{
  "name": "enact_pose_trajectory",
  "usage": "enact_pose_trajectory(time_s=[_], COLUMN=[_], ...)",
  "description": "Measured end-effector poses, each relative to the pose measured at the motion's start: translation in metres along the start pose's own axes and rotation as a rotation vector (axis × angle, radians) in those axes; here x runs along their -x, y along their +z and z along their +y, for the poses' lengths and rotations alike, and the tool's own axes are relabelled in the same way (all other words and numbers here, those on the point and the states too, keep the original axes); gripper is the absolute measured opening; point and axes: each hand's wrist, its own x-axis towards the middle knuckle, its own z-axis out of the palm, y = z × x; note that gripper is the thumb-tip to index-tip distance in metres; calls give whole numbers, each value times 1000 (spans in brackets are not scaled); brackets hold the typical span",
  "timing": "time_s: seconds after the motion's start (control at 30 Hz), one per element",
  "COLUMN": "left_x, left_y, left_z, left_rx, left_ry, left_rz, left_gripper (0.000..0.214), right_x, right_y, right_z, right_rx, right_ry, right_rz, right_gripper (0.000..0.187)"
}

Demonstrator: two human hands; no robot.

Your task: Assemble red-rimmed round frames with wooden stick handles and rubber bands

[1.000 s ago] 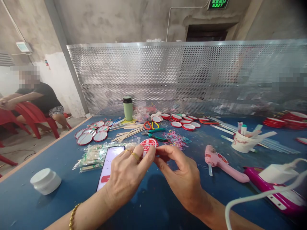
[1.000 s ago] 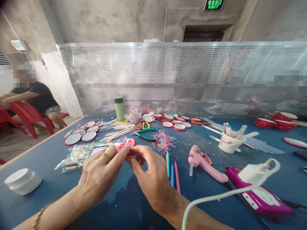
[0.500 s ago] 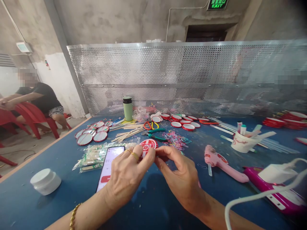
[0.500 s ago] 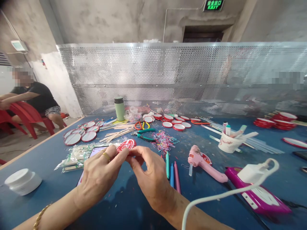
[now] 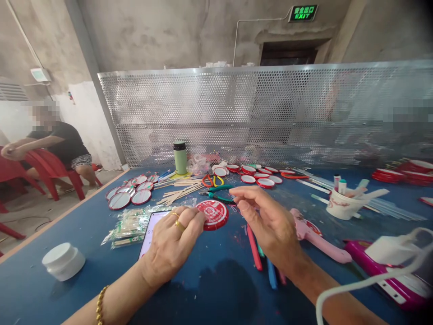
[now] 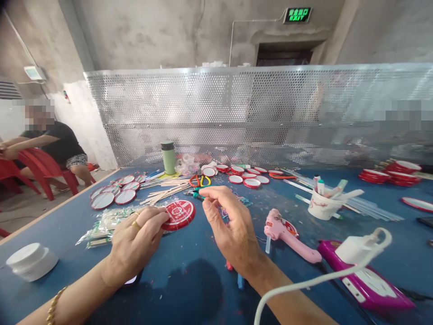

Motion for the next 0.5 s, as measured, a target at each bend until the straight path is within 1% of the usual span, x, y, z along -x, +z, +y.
enact_pose_trajectory(time_s=[0.1, 0.2, 0.37, 0.5], left_x=[3, 5, 7, 2], left_y=[-1, 1, 4, 3], left_z=[1, 2, 7, 10], left_rx=[36, 74, 175, 239], left_ry=[35, 28, -86, -133], left_rz=[29, 37, 4, -36], left_gripper=[21, 20, 18, 20], right_x=[0, 1, 1, 4], right_y=[-2, -3, -5, -6], right_z=[-2, -4, -2, -6], right_rx=[-61, -73, -82, -78], right_ry=[-22, -33, -47, -127], right_rz=[-52, -64, -95, -123], right_gripper=[24, 24, 25, 22])
